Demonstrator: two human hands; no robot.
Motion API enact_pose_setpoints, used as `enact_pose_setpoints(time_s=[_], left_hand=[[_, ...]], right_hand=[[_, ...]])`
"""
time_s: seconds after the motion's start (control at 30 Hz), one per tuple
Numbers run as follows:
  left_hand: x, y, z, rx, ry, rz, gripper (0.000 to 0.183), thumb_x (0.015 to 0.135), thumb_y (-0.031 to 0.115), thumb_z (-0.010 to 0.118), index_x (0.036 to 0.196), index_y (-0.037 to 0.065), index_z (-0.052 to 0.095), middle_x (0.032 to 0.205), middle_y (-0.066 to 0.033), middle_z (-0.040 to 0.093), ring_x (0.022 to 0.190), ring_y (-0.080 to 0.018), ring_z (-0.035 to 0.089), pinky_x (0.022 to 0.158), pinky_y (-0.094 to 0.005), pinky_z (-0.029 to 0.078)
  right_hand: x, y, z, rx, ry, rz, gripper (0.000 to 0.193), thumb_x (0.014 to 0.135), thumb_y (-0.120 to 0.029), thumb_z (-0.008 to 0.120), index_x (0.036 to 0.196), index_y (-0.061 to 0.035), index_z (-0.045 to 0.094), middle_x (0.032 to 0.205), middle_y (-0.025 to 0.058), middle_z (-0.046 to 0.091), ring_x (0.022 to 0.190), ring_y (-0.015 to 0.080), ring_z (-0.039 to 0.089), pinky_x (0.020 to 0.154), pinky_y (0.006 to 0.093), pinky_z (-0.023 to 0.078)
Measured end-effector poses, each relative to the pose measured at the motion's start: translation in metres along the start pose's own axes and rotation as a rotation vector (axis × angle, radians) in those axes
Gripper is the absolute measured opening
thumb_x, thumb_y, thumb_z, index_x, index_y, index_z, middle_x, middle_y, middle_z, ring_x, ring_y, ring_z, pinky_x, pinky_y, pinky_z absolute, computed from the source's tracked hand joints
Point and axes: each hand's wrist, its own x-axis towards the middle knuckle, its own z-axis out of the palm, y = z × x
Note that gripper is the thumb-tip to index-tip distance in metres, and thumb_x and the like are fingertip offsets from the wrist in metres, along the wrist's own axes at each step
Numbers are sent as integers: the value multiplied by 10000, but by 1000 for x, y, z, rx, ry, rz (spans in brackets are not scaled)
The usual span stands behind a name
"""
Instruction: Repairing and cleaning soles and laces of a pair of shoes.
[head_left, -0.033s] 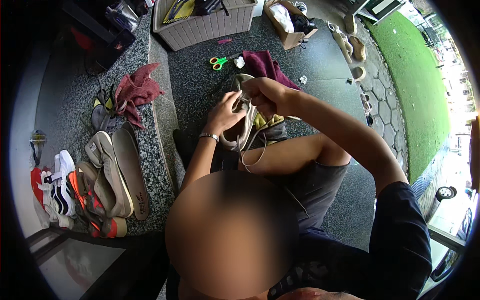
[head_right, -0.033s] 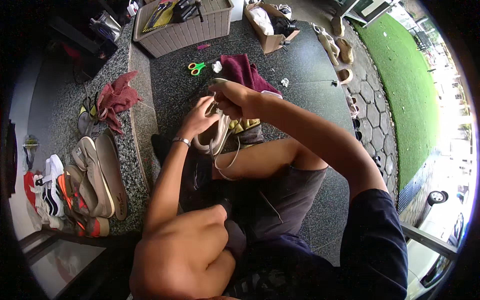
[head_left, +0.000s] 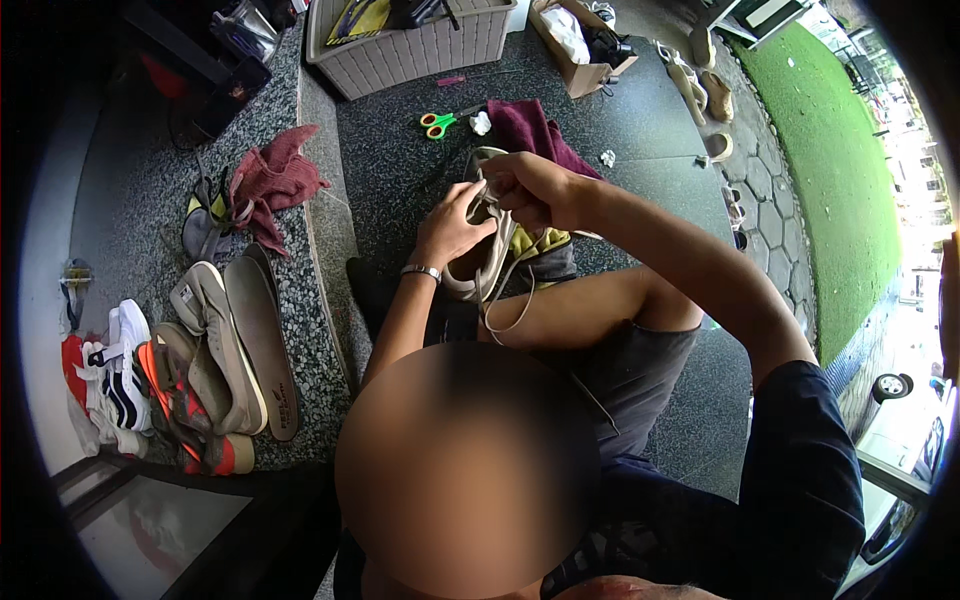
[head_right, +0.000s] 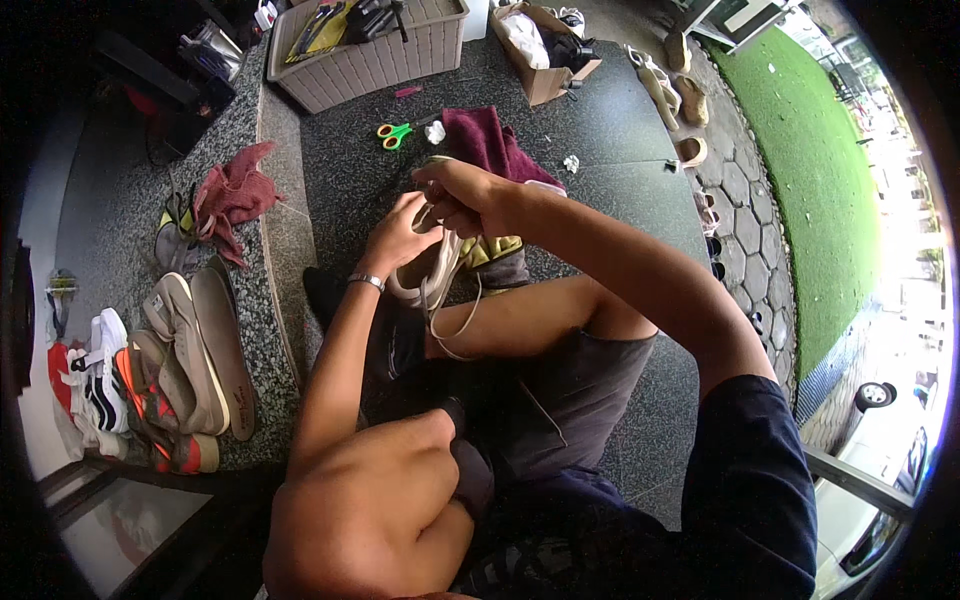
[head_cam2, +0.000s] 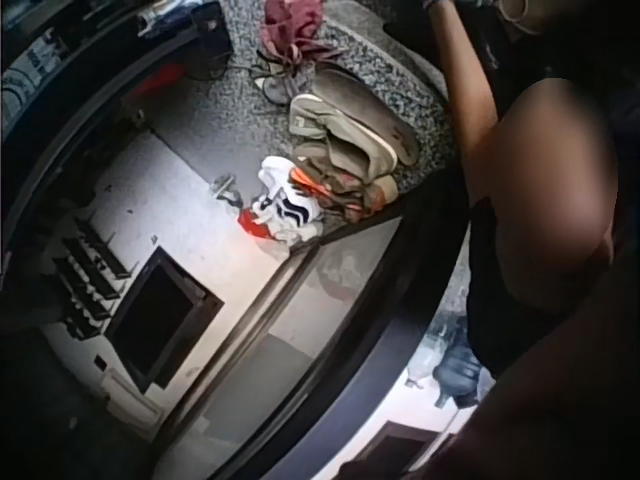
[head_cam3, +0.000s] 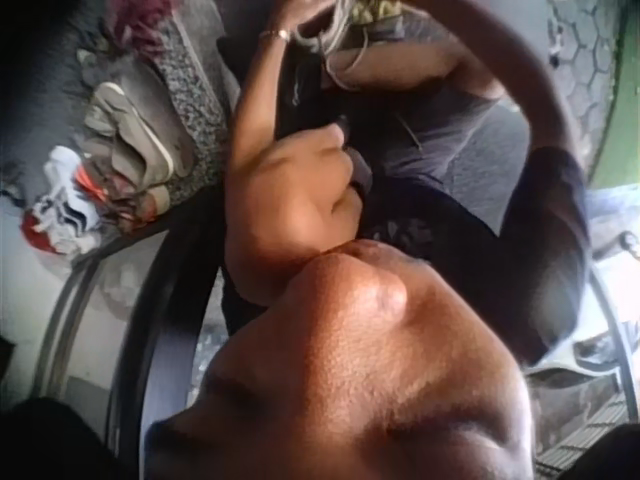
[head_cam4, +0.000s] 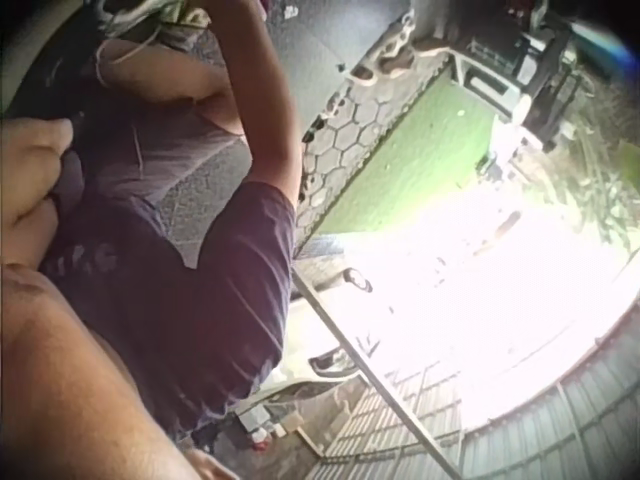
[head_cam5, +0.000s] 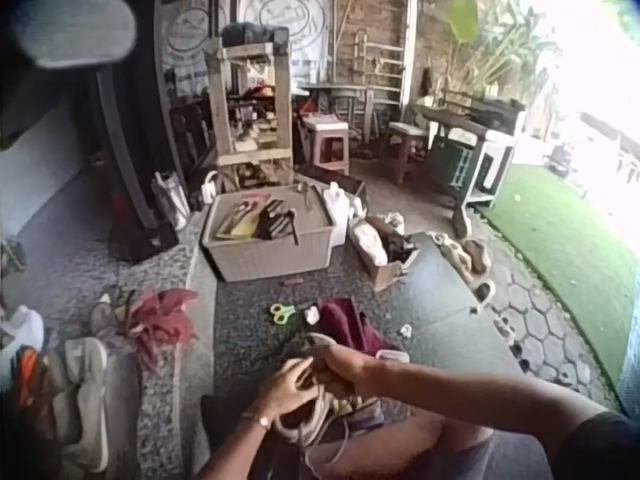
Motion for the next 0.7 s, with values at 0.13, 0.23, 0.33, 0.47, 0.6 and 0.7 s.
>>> enact_pose_setpoints(time_s=[0.13, 0.23, 0.33, 0.47, 0.6, 0.7], left_hand=[[5, 16, 2, 135, 72, -106, 668, 753, 433, 838, 1285, 97, 615, 1284, -45, 636, 1083, -308, 681, 882, -437, 571], [2, 25, -1, 195, 54, -177, 619, 752, 435, 839, 1226, 96, 629, 1296, -35, 631, 1064, -306, 689, 869, -444, 576], [4, 38, -2, 214, 36, -182, 610, 753, 440, 840, 1221, 110, 628, 1323, -16, 617, 1059, -302, 695, 866, -443, 580], [3, 30, -4, 219, 50, -149, 642, 760, 420, 845, 1278, 123, 610, 1347, -7, 604, 1061, -309, 699, 870, -442, 586], [4, 38, 3, 247, 40, -178, 692, 749, 418, 856, 1321, 128, 594, 1369, -15, 595, 1070, -318, 698, 865, -439, 589], [5, 33, 5, 280, 13, -160, 599, 806, 359, 822, 1316, 138, 600, 1382, -30, 595, 1072, -324, 696, 866, -436, 589]], right_hand=[[-1, -10, 17, -65, -37, -10, 492, 1041, -488, 468, 656, -211, 338, 547, -91, 254, 402, 56, 154, 393, 251, 110], [3, -14, 19, -73, -106, 8, 484, 1057, -463, 444, 662, -202, 341, 548, -90, 255, 402, 48, 157, 389, 245, 116], [-4, -18, 17, -94, -65, 5, 456, 1066, -420, 420, 677, -194, 351, 552, -93, 259, 407, 39, 175, 391, 244, 127], [-15, -18, 24, -130, -50, -9, 430, 1060, -324, 400, 649, -216, 332, 547, -92, 262, 419, 54, 194, 407, 260, 138], [-23, -19, 18, -115, -27, -41, 401, 1058, -307, 396, 674, -207, 341, 554, -99, 292, 425, 38, 184, 400, 254, 136], [-21, -18, 15, -184, -32, -64, 376, 1041, -290, 417, 679, -204, 367, 556, -97, 310, 430, 37, 203, 401, 257, 139]])
